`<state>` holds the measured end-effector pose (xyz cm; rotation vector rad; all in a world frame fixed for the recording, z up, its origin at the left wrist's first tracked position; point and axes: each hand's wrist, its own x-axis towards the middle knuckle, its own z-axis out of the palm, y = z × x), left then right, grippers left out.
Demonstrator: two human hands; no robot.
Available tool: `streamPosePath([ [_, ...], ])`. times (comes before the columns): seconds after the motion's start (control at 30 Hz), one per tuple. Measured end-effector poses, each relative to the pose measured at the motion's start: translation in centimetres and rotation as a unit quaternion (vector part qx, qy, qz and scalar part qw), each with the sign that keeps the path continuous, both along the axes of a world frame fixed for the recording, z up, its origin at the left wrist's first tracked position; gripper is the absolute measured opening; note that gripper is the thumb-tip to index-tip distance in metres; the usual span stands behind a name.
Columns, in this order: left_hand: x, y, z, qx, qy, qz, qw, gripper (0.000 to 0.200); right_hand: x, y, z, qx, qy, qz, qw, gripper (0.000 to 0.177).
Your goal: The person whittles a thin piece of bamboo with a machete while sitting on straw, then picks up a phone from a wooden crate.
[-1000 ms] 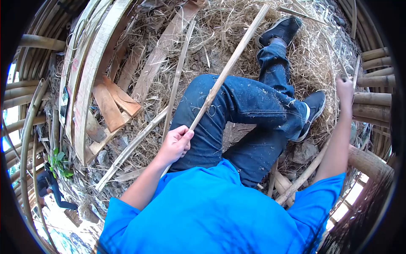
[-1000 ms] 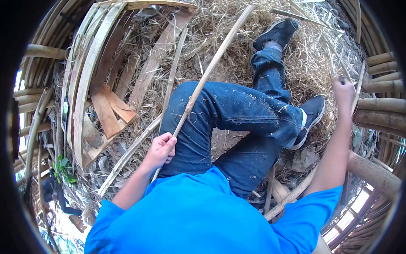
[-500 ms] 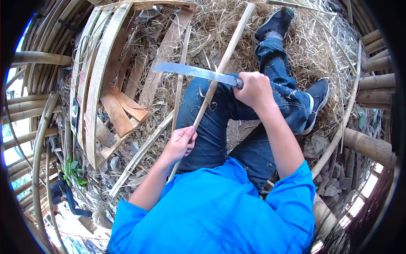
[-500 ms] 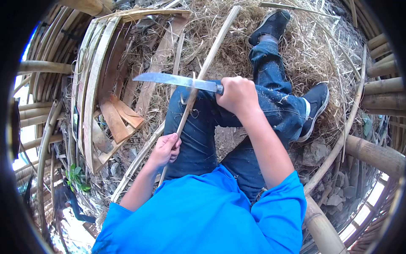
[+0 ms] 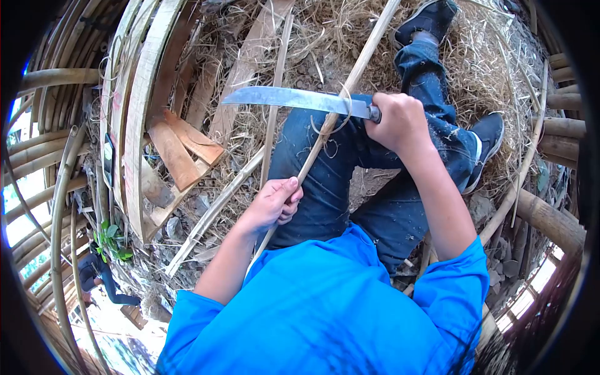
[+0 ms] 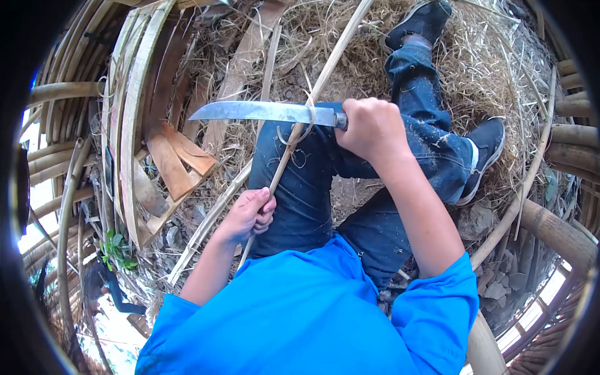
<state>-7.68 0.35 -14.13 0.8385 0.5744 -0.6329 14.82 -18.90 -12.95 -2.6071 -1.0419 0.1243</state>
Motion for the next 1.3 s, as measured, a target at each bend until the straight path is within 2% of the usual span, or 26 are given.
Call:
streamPosePath([
  [0.13, 0.5, 0.1, 0.4, -0.048, 0.027, 0.003, 0.998, 0.041, 2.3, -0.1, -0.5, -0.032, -0.035, -0.075, 0.996, 0.015],
  [0.3, 0.5, 0.4, 0.1, -0.099, 0.030, 0.006, 0.995, 0.040, 4.1, 0.0, -1.2, -0.058, -0.059, -0.065, 0.994, 0.017],
  [0.4, 0.2, 0.1, 0.5, -0.076, 0.019, -0.006, 0.997, 0.041, 8.0, -0.8, -0.3, -0.077, -0.043, -0.196, 0.977, 0.021],
  [0.47, 0.1, -0.1, 0.8, -0.070, 0.025, -0.007, 0.997, 0.041, 9.6, -1.4, -1.2, -0.113, -0.060, -0.203, 0.971, 0.023],
  [0.5, 0.2, -0.1, 0.8, -0.066, 0.030, -0.011, 0.997, 0.041, 11.2, -1.8, -0.3, -0.120, 0.015, -0.240, 0.963, 0.026],
  [0.53, 0.8, 0.1, 0.7, -0.062, 0.027, -0.016, 0.998, 0.041, 11.6, -2.0, -0.2, -0.134, -0.042, -0.227, 0.964, 0.029],
  [0.63, 0.8, -0.2, 0.8, -0.049, 0.020, -0.011, 0.999, 0.041, 12.8, -1.8, 0.1, -0.154, -0.041, -0.217, 0.963, 0.033],
  [0.7, 0.5, 0.2, 0.7, -0.052, 0.027, -0.023, 0.998, 0.040, 15.0, -2.7, -0.1, -0.162, -0.045, -0.316, 0.934, 0.037],
  [0.73, 0.4, 0.4, 0.5, -0.049, 0.025, -0.022, 0.998, 0.040, 16.3, -3.3, 0.5, -0.183, -0.033, -0.311, 0.932, 0.040],
  [0.8, -0.6, 0.3, 0.2, -0.039, -0.010, -0.018, 0.999, 0.039, 19.7, -6.8, 0.8, -0.192, 0.000, -0.384, 0.903, 0.045],
  [0.83, -1.1, 0.5, 0.1, -0.034, -0.015, -0.019, 0.999, 0.039, 21.5, -9.8, 1.3, -0.236, 0.009, -0.390, 0.890, 0.044],
  [0.9, -1.2, 0.5, 0.1, -0.031, -0.014, -0.007, 0.999, 0.039, 21.7, -13.5, 4.0, -0.261, -0.074, -0.363, 0.892, 0.043],
  [0.97, -1.0, 0.2, -0.5, -0.032, -0.021, 0.016, 0.999, 0.038, 23.0, -18.8, 3.2, -0.170, -0.077, -0.348, 0.919, 0.042],
  [1.03, -0.6, -0.1, -0.2, -0.018, -0.040, 0.025, 0.999, 0.035, 17.0, -17.4, 4.2, -0.017, -0.022, -0.319, 0.947, 0.039],
  [1.1, 0.0, -0.8, 0.7, -0.005, -0.040, 0.021, 0.999, 0.034, 10.0, -13.3, 5.3, 0.066, 0.016, -0.310, 0.948, 0.036],
  [1.17, -0.3, -1.6, 1.3, 0.098, -0.043, 0.021, 0.994, 0.030, 4.4, -9.5, 5.6, 0.088, 0.059, -0.239, 0.965, 0.035],
  [1.2, -0.4, -1.9, 1.4, 0.098, -0.045, 0.016, 0.994, 0.030, 2.3, -8.1, 4.1, 0.156, 0.054, -0.183, 0.969, 0.034],
  [1.23, -0.5, -2.2, 1.4, 0.123, -0.060, 0.021, 0.990, 0.028, 0.7, -6.4, 4.4, 0.078, 0.120, -0.185, 0.972, 0.030],
  [1.3, -0.6, -2.7, 1.7, 0.200, -0.076, 0.019, 0.977, 0.026, -2.1, -3.2, 3.5, 0.053, 0.132, -0.152, 0.978, 0.023],
])
